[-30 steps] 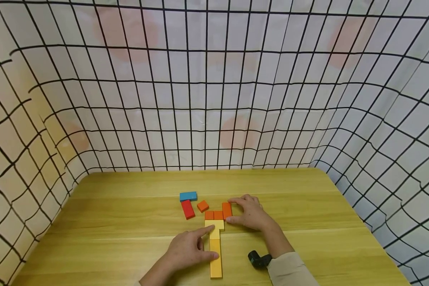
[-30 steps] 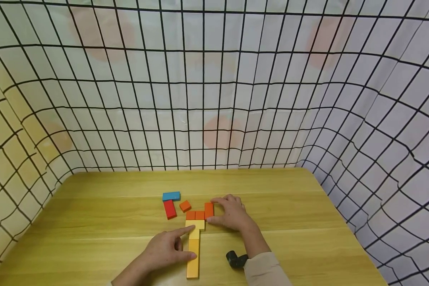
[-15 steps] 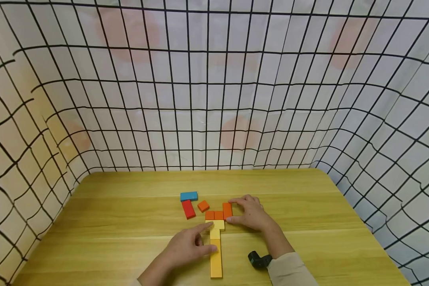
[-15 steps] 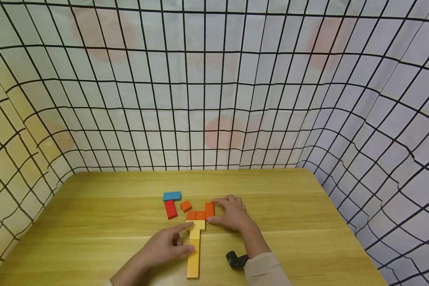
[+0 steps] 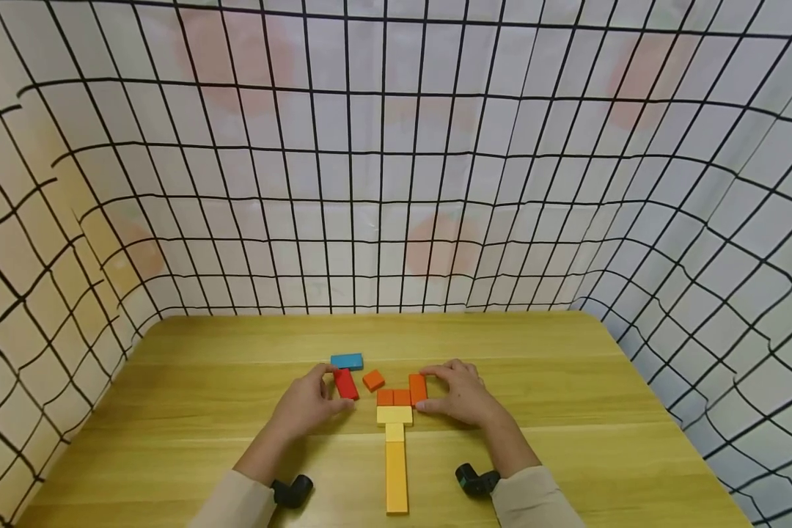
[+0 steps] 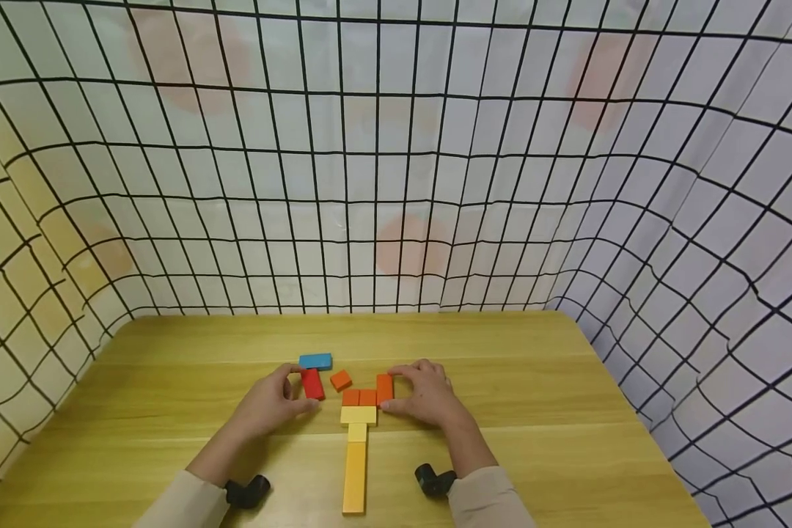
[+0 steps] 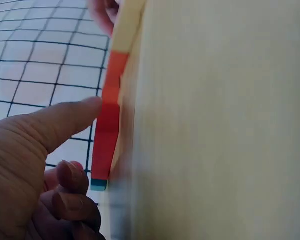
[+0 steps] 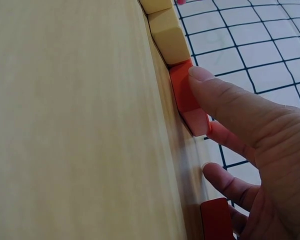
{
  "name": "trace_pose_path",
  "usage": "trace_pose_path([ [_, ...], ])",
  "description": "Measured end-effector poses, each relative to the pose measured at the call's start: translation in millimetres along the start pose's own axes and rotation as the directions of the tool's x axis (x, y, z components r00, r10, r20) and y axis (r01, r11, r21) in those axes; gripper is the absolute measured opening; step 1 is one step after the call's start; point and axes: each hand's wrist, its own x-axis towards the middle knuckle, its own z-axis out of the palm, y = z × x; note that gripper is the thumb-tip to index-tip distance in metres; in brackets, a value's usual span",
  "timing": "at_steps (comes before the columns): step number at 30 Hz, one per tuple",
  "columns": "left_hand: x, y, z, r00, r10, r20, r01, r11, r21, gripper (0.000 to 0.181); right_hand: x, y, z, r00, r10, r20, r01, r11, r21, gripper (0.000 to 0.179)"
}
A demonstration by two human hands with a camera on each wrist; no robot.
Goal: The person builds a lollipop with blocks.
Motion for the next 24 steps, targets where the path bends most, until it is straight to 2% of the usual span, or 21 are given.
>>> trace_pose_path([
  [5,10.7,1.0,-3.9,0.999,-0.011,0.037,0.010,0.999,0.034,0.061,0.2,0,-1,1.000,-0.001,-0.008,0.001,1.000,0.003,0.064],
  [15,15.0,2.2,-6.5,0.995,-0.065,0.078,0.061,0.997,0.051,0.066,1.8,1,1,1.000,-0.014,-0.006,0.014,1.000,-0.012,0.065],
  [20,16.6,2.3,-7.4,0.994,-0.056,0.099,0.053,0.998,0.031,0.063,2.6,1,1,1.000,-0.007,-0.011,0.007,1.000,-0.013,0.064],
  [24,16.7,3.6,-7.9,0.994,-0.018,0.110,0.019,1.000,-0.009,0.060,2.4,1,1,1.000,-0.006,-0.014,0.006,1.000,-0.007,0.064],
])
